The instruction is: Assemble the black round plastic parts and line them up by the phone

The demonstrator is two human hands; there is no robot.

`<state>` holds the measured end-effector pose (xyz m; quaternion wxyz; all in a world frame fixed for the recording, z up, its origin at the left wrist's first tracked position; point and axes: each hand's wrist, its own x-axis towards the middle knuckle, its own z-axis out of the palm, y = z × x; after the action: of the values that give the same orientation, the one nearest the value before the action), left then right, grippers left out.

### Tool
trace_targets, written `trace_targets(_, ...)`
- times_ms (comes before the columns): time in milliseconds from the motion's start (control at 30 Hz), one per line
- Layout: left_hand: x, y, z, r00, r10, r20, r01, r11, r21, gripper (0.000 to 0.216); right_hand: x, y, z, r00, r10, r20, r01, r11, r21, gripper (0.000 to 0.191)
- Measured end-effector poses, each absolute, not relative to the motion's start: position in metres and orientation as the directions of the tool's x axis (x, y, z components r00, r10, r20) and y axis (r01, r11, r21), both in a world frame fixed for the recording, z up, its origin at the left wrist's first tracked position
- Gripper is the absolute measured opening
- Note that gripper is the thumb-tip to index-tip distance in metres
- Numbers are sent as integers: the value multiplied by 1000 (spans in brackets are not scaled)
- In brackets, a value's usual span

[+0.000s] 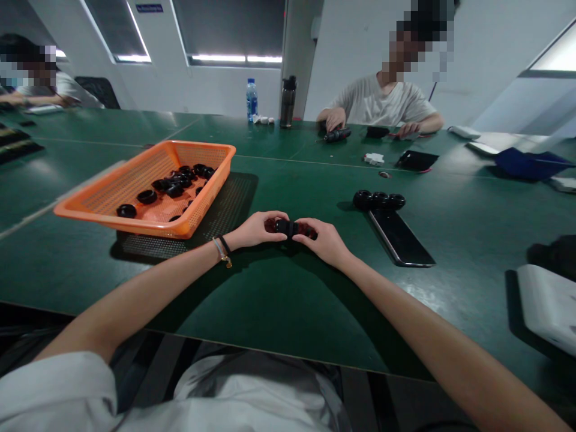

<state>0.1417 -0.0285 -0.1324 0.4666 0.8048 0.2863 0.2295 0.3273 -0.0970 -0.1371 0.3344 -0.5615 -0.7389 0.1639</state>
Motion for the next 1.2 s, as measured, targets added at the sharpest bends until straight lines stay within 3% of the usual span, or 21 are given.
trace_targets(167,141,-29,-131,733,672,109,259,-423,868,45,326,-100,-135,-174,928,329,704,351,-617,34)
trace_targets(333,141,-29,-132,730,675,110,259,-422,869,44,325,-99,-135,-143,941,306,719,311,-622,26)
trace_targets(1200,142,-29,-131,728,679,97,242,-386,890,46,325,-98,-135,-145,950,275,745,288,-602,25)
